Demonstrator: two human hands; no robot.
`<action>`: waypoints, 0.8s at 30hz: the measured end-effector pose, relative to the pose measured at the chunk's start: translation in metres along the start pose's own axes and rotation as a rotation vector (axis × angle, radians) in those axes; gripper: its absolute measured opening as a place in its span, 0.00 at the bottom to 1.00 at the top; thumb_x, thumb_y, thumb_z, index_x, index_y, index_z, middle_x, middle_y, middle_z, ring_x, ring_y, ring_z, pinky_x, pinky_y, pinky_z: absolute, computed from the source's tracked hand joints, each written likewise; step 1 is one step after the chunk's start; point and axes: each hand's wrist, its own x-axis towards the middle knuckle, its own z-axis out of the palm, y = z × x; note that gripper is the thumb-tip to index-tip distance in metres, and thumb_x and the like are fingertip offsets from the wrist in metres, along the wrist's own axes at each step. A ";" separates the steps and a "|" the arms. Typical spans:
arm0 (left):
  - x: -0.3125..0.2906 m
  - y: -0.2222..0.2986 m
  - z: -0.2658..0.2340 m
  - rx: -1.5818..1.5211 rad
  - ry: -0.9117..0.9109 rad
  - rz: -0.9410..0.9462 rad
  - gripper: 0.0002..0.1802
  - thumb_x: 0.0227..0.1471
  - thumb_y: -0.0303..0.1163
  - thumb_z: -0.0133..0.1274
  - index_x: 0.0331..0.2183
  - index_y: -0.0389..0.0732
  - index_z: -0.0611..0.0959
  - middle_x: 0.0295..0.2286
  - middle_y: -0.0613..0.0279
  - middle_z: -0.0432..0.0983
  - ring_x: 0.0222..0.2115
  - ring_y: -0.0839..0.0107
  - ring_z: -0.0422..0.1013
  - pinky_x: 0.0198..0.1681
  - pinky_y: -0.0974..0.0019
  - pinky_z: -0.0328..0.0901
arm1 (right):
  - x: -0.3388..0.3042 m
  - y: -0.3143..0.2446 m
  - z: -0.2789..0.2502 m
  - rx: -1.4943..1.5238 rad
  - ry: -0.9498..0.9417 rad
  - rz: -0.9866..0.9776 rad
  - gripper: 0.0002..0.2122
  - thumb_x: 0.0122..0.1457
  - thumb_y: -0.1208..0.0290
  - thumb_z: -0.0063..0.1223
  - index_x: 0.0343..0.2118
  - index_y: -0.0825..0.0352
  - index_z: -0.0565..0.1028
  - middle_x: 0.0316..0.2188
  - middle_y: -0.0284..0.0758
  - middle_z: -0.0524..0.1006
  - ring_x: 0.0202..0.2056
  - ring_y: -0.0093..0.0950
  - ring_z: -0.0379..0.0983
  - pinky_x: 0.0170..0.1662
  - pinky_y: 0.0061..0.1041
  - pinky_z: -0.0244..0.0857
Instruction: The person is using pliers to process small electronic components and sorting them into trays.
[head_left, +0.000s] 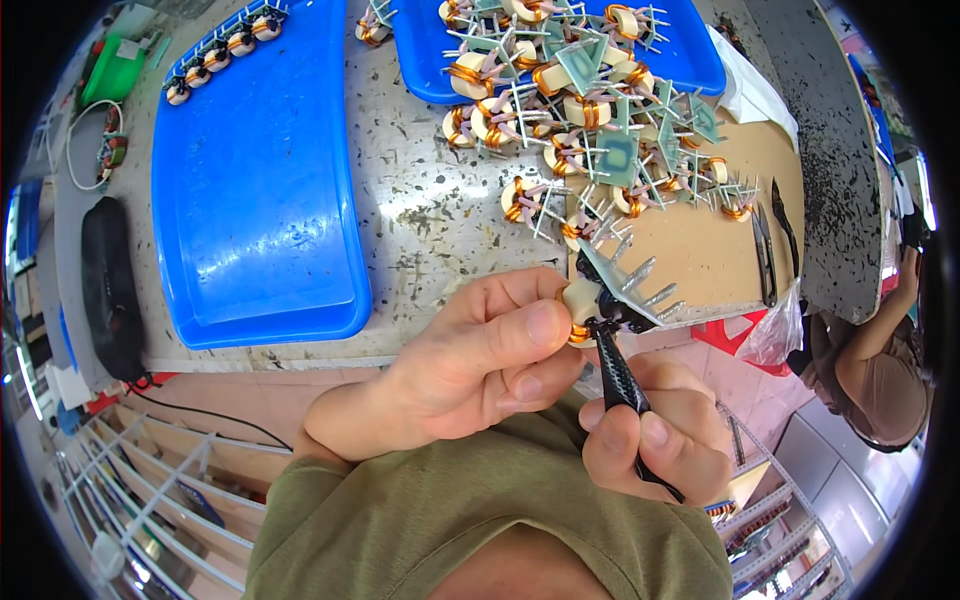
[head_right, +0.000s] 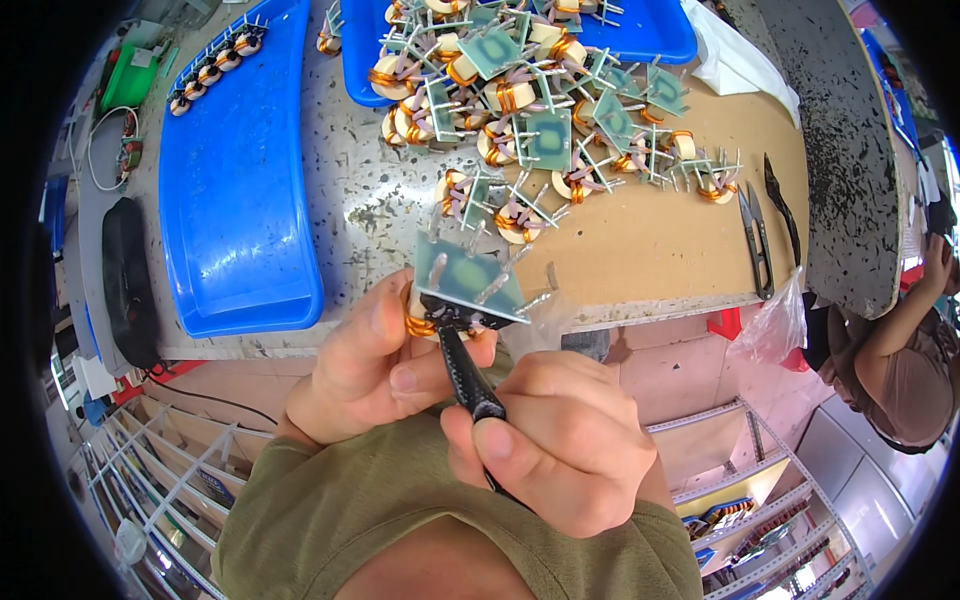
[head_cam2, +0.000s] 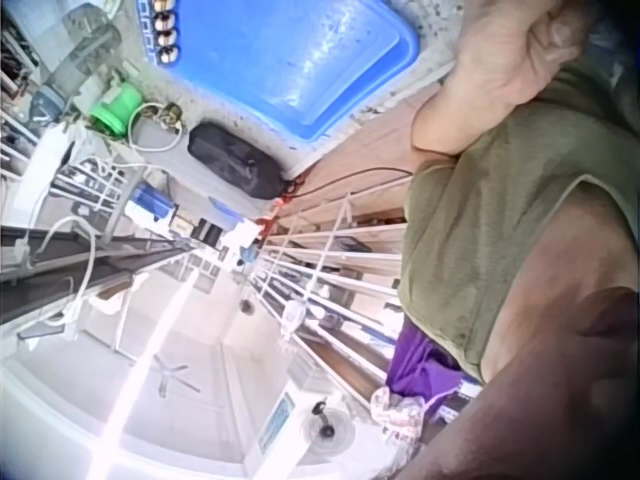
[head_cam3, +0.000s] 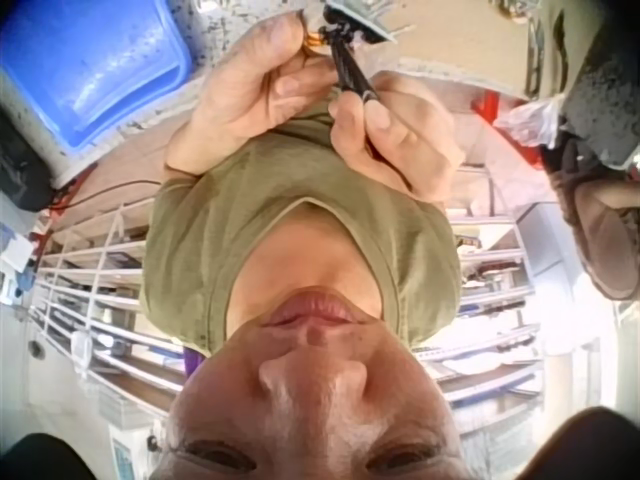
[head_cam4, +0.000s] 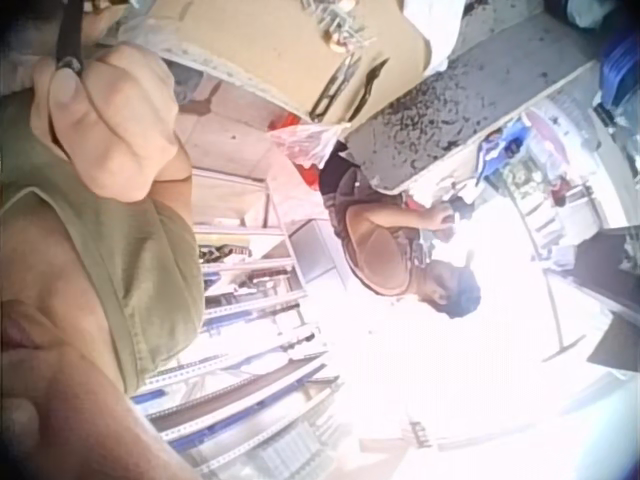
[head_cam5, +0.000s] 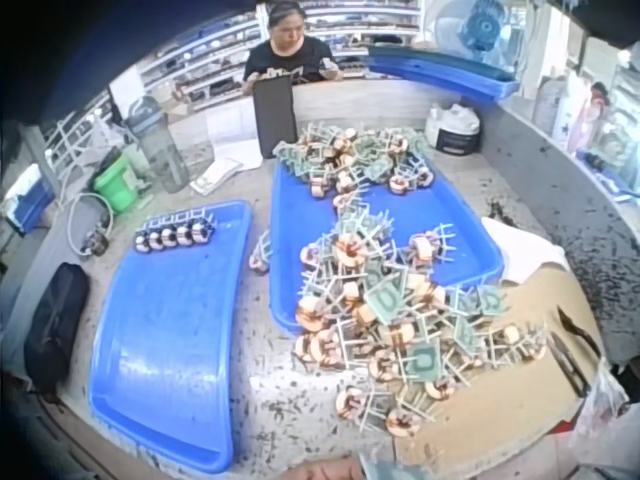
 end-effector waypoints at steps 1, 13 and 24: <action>0.000 0.000 0.000 0.000 0.000 0.000 0.32 0.39 0.50 0.53 0.35 0.28 0.71 0.21 0.64 0.69 0.12 0.87 0.54 0.14 0.83 0.49 | 0.000 0.000 0.000 -0.007 -0.010 0.004 0.15 0.37 0.84 0.57 0.29 0.72 0.64 0.15 0.35 0.67 0.10 0.22 0.60 0.09 0.17 0.52; -0.004 0.005 -0.002 -0.068 -0.017 0.013 0.28 0.40 0.45 0.54 0.35 0.30 0.71 0.21 0.63 0.70 0.11 0.86 0.52 0.15 0.82 0.49 | 0.003 0.002 0.001 0.094 -0.043 0.049 0.15 0.35 0.84 0.58 0.27 0.70 0.65 0.13 0.34 0.66 0.10 0.23 0.59 0.10 0.19 0.54; -0.012 0.166 -0.046 1.915 0.820 1.350 0.15 0.29 0.25 0.60 0.23 0.36 0.71 0.17 0.64 0.66 0.16 0.76 0.64 0.18 0.74 0.59 | -0.004 -0.004 -0.024 0.048 -0.104 0.133 0.15 0.44 0.82 0.50 0.36 0.65 0.62 0.16 0.32 0.69 0.11 0.23 0.61 0.15 0.20 0.58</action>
